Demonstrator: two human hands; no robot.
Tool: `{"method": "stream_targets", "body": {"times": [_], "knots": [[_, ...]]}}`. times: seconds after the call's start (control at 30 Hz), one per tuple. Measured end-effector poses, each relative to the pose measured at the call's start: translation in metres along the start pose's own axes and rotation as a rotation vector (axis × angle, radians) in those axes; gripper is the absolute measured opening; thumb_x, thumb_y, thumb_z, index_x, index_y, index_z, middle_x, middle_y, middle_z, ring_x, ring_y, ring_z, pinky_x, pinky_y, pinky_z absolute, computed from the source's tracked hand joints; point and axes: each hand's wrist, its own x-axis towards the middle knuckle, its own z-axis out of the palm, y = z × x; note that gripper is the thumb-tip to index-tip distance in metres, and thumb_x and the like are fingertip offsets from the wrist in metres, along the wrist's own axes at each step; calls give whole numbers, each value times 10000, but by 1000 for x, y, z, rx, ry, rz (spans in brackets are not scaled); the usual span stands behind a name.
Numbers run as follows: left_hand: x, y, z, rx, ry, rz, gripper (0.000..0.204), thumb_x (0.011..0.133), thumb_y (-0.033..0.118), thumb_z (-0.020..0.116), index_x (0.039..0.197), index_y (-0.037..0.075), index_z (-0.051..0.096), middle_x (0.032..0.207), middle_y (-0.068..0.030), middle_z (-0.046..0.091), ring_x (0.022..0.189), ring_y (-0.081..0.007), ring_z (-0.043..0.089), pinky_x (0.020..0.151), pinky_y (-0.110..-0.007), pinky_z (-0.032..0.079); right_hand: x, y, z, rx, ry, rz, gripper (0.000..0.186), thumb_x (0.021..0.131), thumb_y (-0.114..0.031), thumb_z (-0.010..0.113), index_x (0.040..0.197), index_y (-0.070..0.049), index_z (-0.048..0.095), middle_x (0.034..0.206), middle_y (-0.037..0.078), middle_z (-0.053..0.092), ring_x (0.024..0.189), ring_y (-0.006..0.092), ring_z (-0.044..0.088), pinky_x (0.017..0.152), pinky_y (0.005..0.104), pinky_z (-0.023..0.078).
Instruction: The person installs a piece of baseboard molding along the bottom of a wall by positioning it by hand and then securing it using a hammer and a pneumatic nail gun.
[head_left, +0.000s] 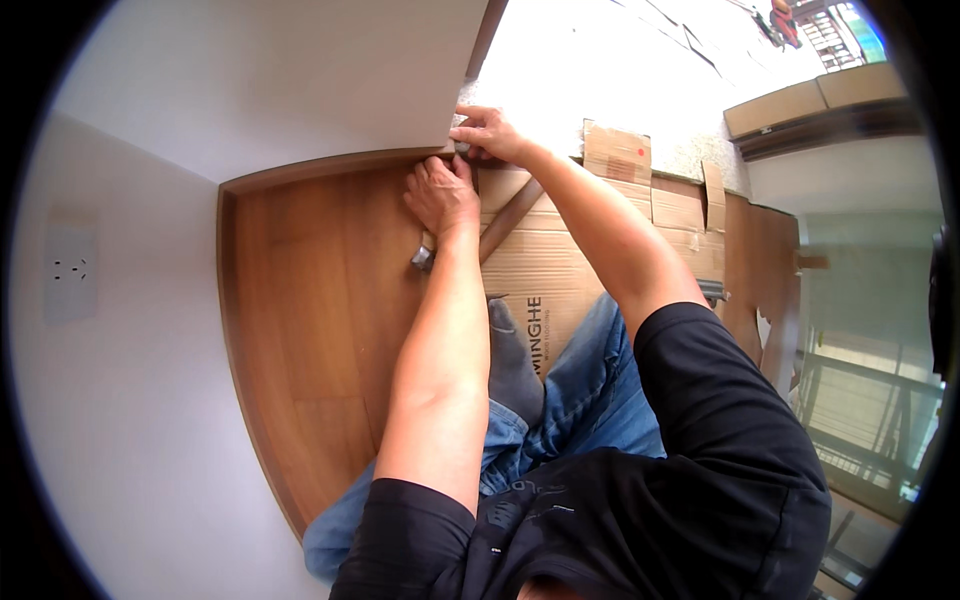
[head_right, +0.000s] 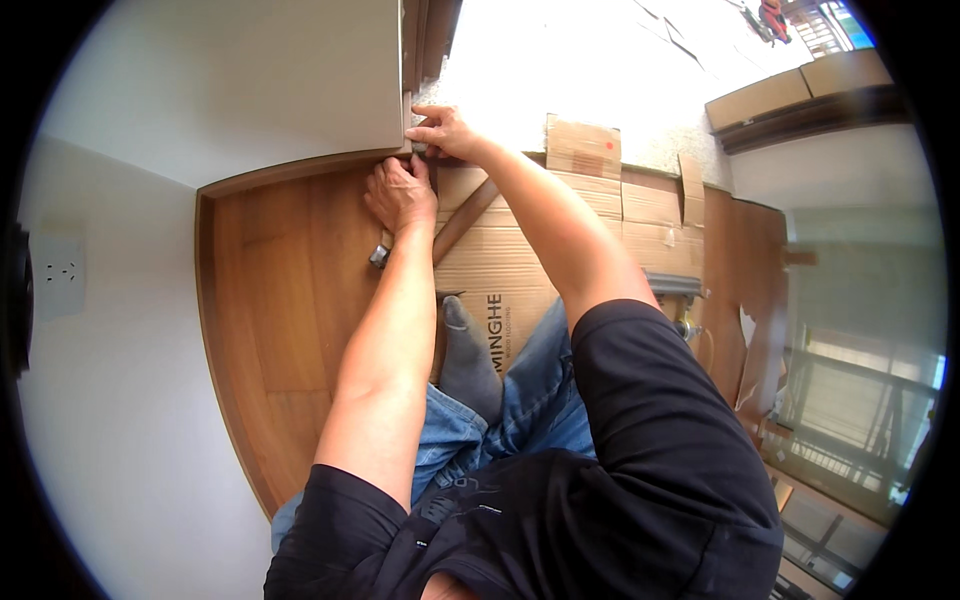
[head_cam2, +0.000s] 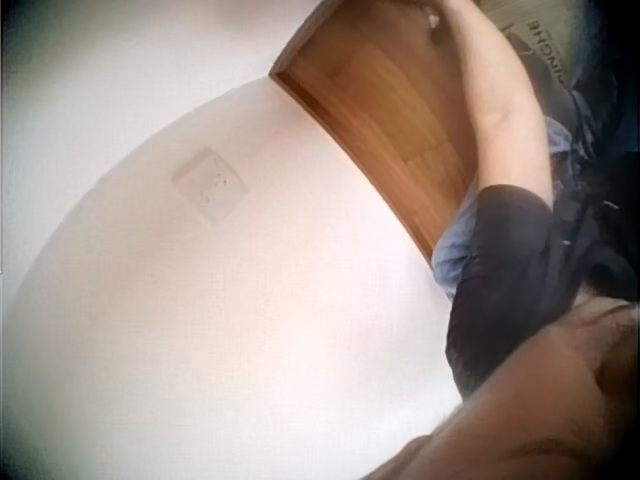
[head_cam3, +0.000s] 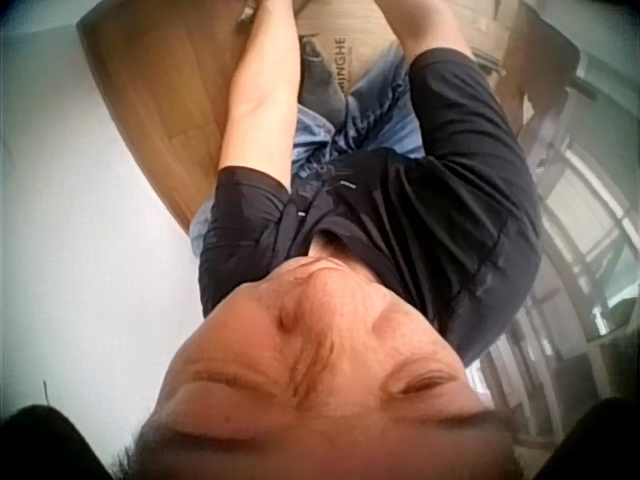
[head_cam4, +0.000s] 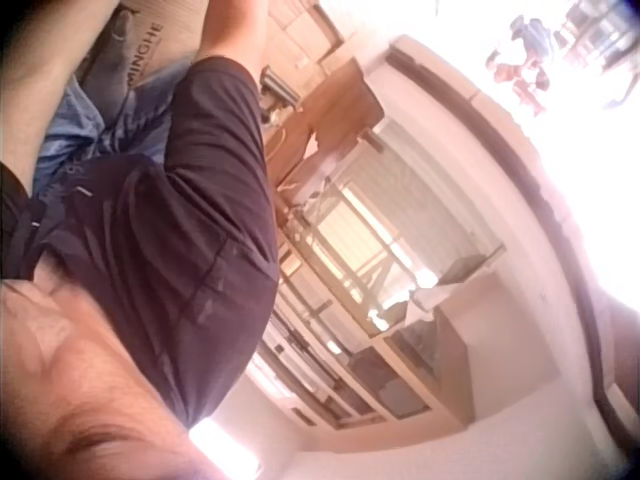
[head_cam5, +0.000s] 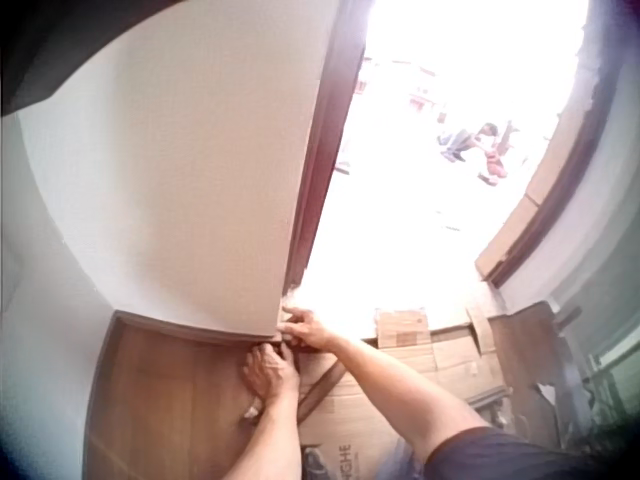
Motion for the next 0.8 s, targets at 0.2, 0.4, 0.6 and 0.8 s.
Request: {"method": "stream_targets", "body": {"times": [0.2,0.4,0.6,0.8], "knots": [[1,-2,5,10,28,1,273,950,397,725,949,125,703,1058,-55,719,1106,-294,640,933,-505,485,4,-2,-1,47,14,64,681,1008,-370,735,1546,-2,537,1126,114,790,786,167,748,664,299,601],[-3,0,10,1,34,12,291,951,393,723,941,103,698,1058,-75,723,1100,-316,640,931,-509,484,5,10,-3,81,112,68,550,1005,-361,724,1431,-21,656,1117,127,793,821,168,761,674,320,612],[0,-4,14,35,74,40,294,951,389,719,920,97,698,1027,-89,720,1065,-321,649,908,-514,497,2,4,2,102,201,160,437,989,-390,725,1312,-97,745,912,74,806,751,151,738,715,314,604],[3,-9,19,27,126,63,332,951,416,708,873,95,675,992,-89,723,1045,-346,644,900,-524,486,-3,-1,4,51,175,57,419,1005,-279,715,1352,-44,716,1042,94,779,803,128,716,691,306,590]]}}
